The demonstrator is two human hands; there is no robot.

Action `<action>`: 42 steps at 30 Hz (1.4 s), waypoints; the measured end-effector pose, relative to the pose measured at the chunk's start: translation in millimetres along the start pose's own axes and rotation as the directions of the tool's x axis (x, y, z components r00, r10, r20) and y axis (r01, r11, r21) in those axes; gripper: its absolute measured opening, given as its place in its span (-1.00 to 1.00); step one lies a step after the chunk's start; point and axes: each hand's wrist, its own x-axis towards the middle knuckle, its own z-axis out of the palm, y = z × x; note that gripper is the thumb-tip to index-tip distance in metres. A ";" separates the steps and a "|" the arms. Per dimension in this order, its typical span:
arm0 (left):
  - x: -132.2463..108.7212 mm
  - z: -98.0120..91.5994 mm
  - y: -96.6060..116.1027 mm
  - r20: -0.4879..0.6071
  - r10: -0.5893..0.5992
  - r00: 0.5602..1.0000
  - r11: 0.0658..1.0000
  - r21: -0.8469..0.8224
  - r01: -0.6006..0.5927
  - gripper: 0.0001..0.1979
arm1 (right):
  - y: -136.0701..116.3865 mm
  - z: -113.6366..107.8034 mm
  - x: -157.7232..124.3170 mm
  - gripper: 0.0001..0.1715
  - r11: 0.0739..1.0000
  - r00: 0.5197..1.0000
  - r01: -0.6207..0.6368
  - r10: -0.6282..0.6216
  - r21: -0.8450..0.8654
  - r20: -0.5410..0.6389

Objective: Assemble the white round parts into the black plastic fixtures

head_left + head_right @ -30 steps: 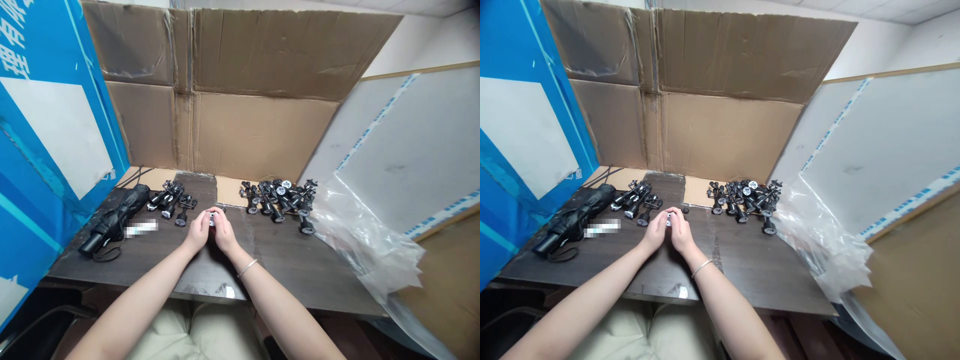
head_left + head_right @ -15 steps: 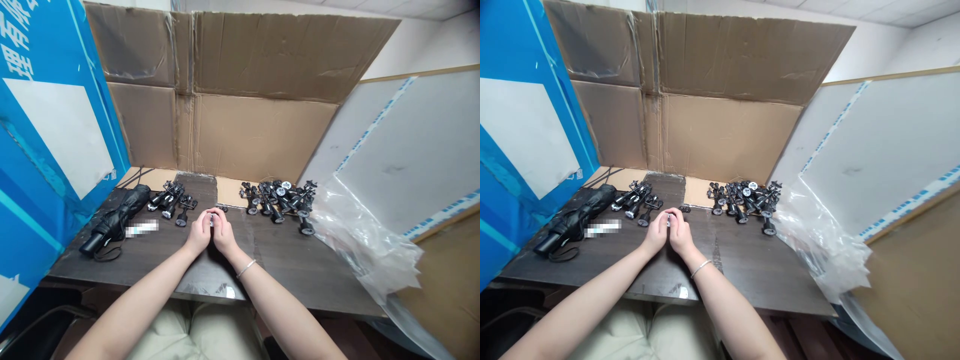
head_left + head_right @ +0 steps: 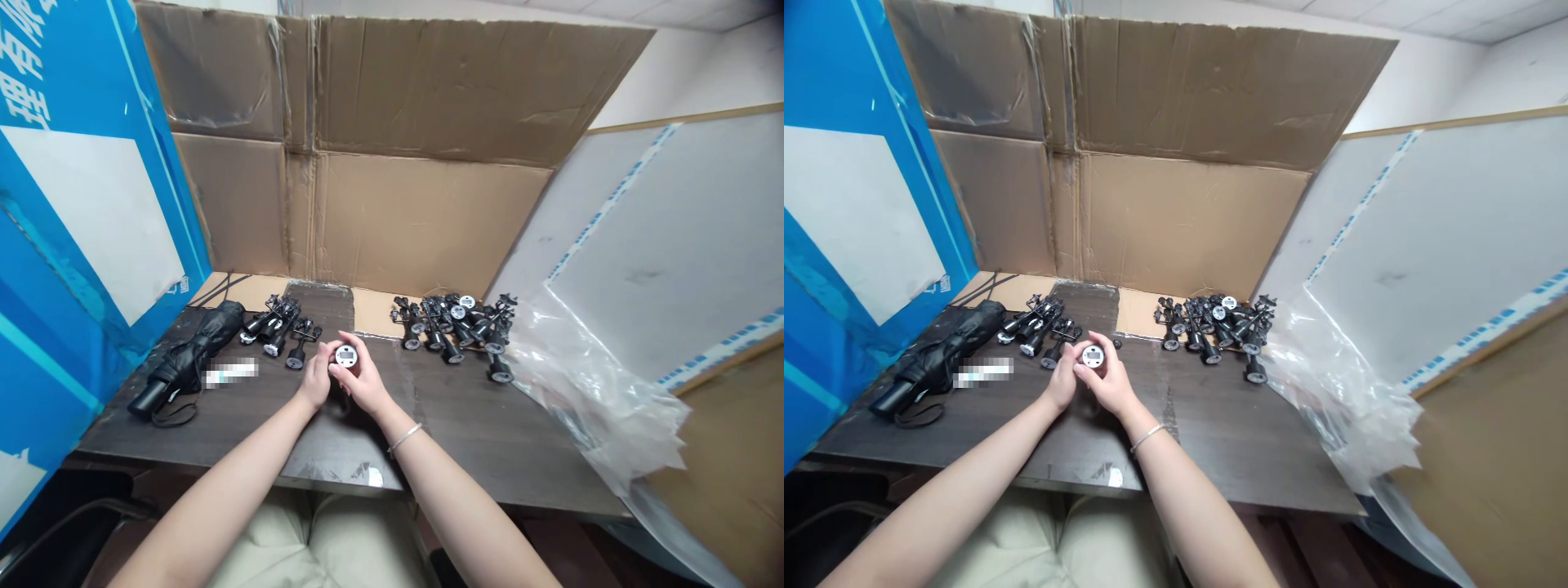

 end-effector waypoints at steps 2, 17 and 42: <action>-0.6 -0.1 1.6 0.016 -0.021 1.000 1.000 -0.013 0.021 -0.28 | -1.0 0.3 0.4 -0.29 0.999 0.999 -0.034 0.033 0.033 0.019; 11.2 -15.6 0.1 -0.087 0.021 0.996 0.991 0.133 -0.010 -0.48 | -6.0 -8.2 2.8 -0.45 0.907 0.997 0.077 -0.059 -0.415 0.058; 34.7 -82.2 28.1 -0.513 0.270 0.815 0.788 0.604 0.119 -0.76 | -1.3 -14.0 7.2 -0.51 0.730 0.990 -0.139 0.099 -0.669 -0.098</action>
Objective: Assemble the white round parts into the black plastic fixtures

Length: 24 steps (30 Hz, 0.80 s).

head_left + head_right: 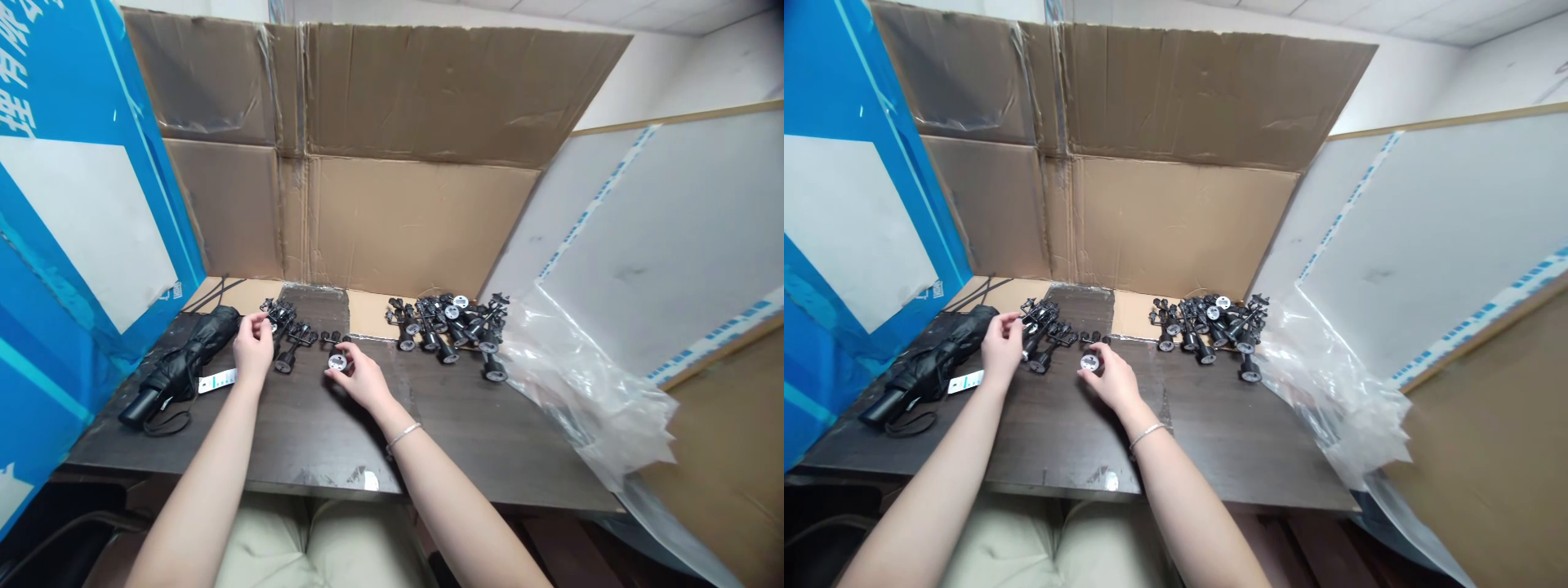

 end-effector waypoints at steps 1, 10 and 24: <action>6.8 -5.4 -2.2 0.051 -0.013 0.999 0.991 0.131 0.006 -0.78 | -0.8 0.5 -0.6 -0.51 1.000 1.000 0.010 -0.010 -0.026 0.015; 56.0 -37.0 -27.4 0.305 -0.091 0.948 0.654 0.736 -0.174 -0.63 | -10.5 1.4 -4.0 -0.52 0.970 0.980 0.068 -0.021 -0.233 0.198; 74.7 -24.6 -29.1 0.392 -0.223 0.892 0.620 0.763 -0.181 -0.49 | -13.6 8.3 -1.2 -0.55 0.969 0.975 0.142 -0.101 -0.204 0.198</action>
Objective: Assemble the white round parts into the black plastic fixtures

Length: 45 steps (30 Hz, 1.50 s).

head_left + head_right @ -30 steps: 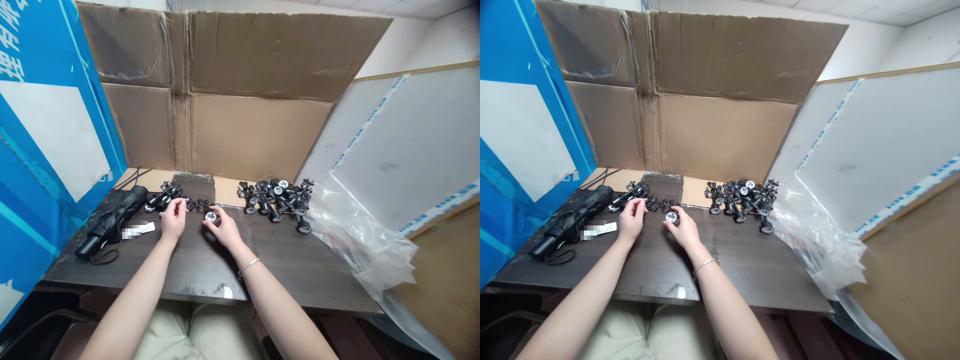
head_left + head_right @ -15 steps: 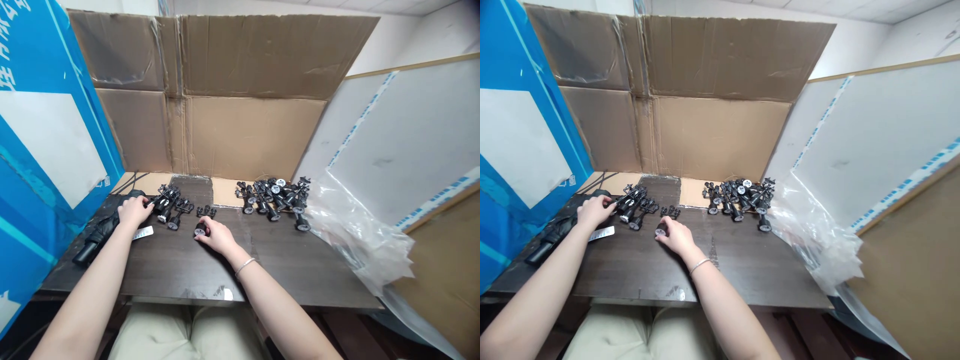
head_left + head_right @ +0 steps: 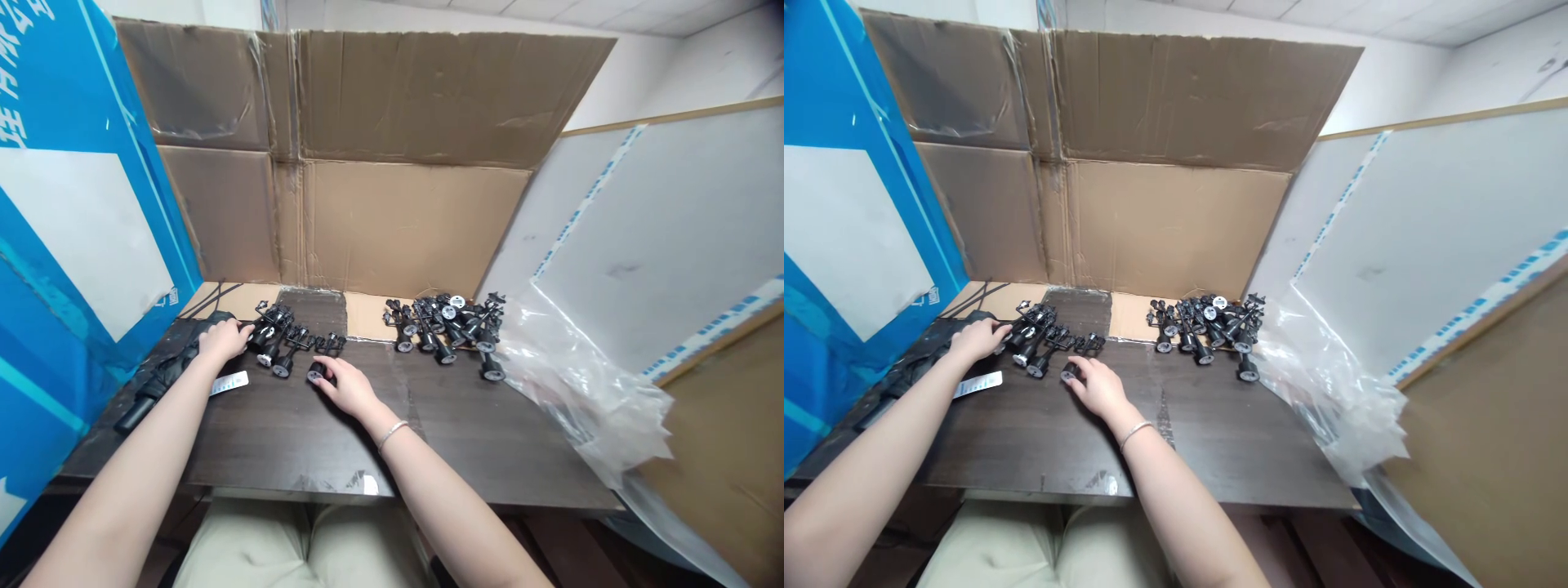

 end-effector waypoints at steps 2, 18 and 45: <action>0.9 -3.4 -1.4 0.019 -0.026 0.999 0.998 -0.054 0.027 -0.48 | 1.1 2.5 1.6 -0.54 1.000 1.000 0.016 -0.016 0.001 -0.008; -34.1 28.7 -9.3 -0.317 -0.124 0.940 0.788 -0.607 -0.101 -0.61 | -59.9 24.6 28.3 -0.26 0.947 1.000 0.019 -0.023 -0.321 -0.006; -36.8 38.1 -17.9 -0.358 -0.138 0.924 0.668 -0.722 -0.180 -0.61 | 69.9 -87.3 31.1 -0.55 0.726 0.951 0.284 -0.296 -0.626 0.088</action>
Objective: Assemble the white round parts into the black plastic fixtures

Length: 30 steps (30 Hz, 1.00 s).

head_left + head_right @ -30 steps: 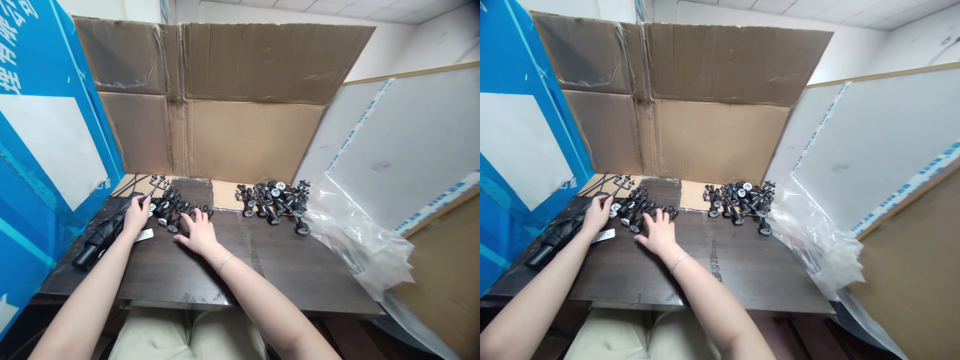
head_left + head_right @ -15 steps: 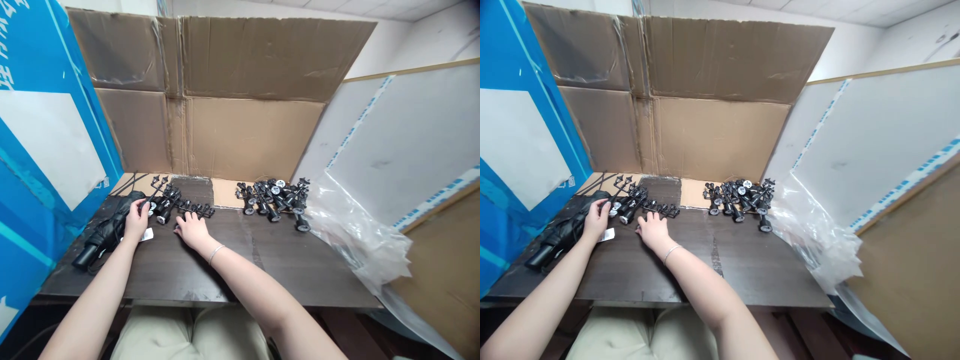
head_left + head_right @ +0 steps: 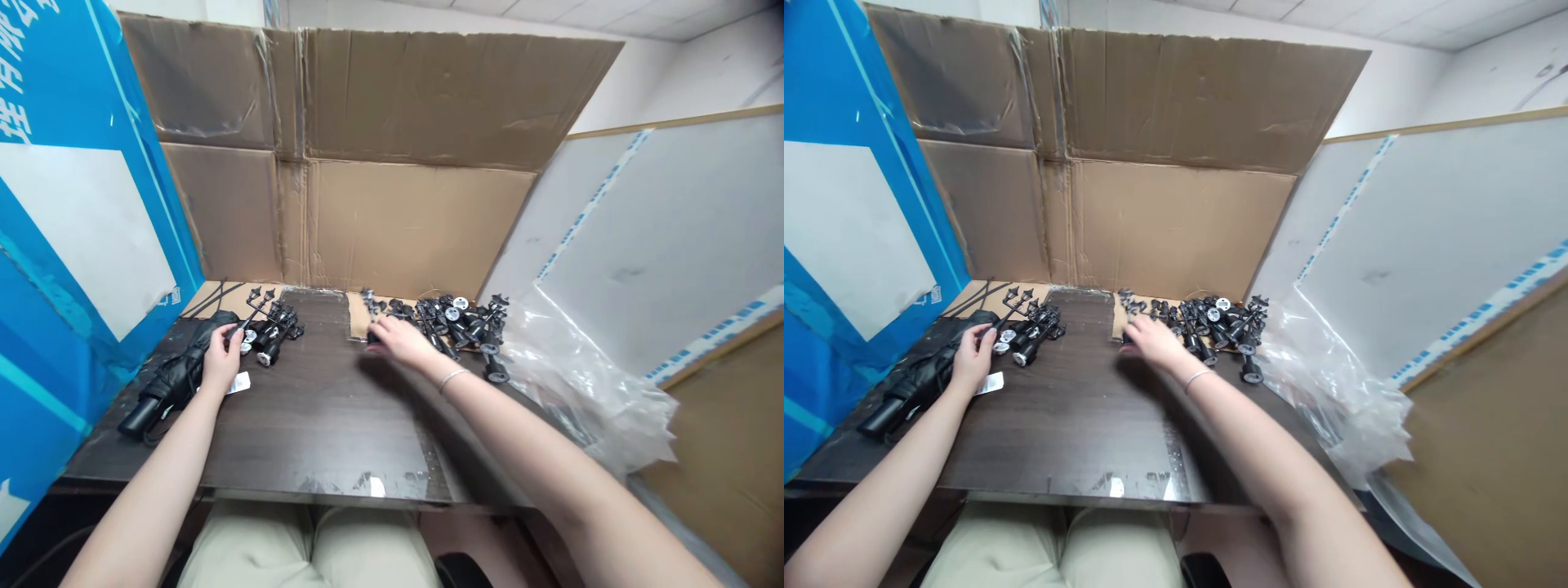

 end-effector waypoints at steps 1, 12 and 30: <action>0.3 0.5 -0.5 0.002 0.002 1.000 1.000 -0.005 -0.002 -0.60 | 20.6 -4.0 -5.4 -0.57 0.999 0.999 -0.034 0.034 -0.030 -0.004; 0.3 1.1 -2.5 0.011 0.020 1.000 1.000 0.021 -0.020 -0.59 | 157.6 -0.2 -77.6 -0.63 0.893 0.901 -0.382 0.417 -0.237 0.120; 0.0 0.2 -3.3 0.005 0.047 0.999 0.999 0.001 -0.047 -0.61 | 152.7 10.8 -89.2 -0.54 0.808 0.716 -0.559 0.584 0.189 -0.381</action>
